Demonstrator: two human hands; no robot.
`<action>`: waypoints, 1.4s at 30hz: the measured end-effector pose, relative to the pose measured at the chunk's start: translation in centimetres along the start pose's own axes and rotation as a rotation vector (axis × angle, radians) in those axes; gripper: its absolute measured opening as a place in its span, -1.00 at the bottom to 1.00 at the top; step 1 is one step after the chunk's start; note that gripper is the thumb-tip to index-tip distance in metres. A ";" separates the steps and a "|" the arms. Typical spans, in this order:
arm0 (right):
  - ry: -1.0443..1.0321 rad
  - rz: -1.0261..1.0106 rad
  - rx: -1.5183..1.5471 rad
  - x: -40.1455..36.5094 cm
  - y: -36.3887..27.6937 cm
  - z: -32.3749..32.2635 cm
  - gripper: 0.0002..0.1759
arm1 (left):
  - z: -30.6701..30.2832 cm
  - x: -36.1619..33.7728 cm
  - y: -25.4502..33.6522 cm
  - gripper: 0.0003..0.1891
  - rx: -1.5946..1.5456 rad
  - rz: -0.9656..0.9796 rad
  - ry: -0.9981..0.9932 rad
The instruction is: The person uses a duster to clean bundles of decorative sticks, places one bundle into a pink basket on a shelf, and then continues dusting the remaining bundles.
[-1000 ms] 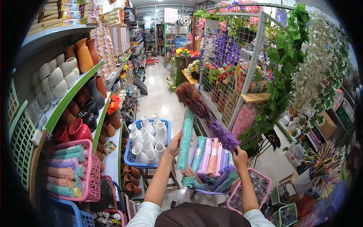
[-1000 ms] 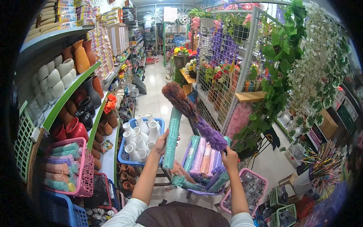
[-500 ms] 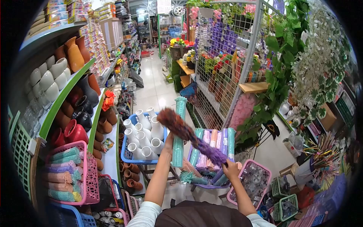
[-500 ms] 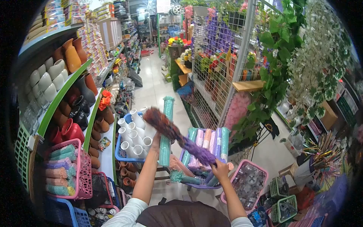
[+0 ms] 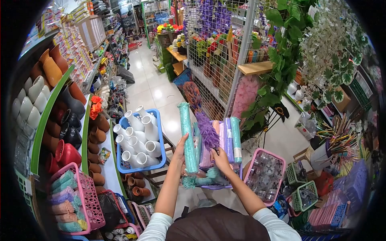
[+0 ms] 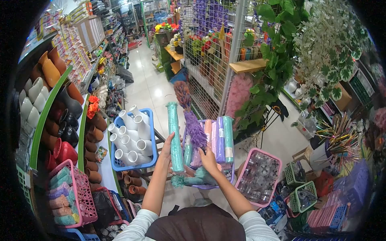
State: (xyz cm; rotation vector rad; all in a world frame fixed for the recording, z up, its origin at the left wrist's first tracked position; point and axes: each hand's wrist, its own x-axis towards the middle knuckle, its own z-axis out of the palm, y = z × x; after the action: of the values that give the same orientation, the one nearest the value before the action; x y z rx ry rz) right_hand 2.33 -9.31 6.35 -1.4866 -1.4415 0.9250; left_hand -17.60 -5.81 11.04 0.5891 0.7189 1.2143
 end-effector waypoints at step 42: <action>-0.382 0.026 0.313 -2.7 -3.5 -3.9 -0.54 | 3.7 -3.2 -1.6 -0.40 0.195 0.114 0.009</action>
State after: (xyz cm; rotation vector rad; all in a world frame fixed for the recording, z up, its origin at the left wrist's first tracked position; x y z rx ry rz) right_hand 4.49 -12.36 10.92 -1.1390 -1.4582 1.4374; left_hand -14.36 -9.41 12.87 0.7951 0.8270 1.2603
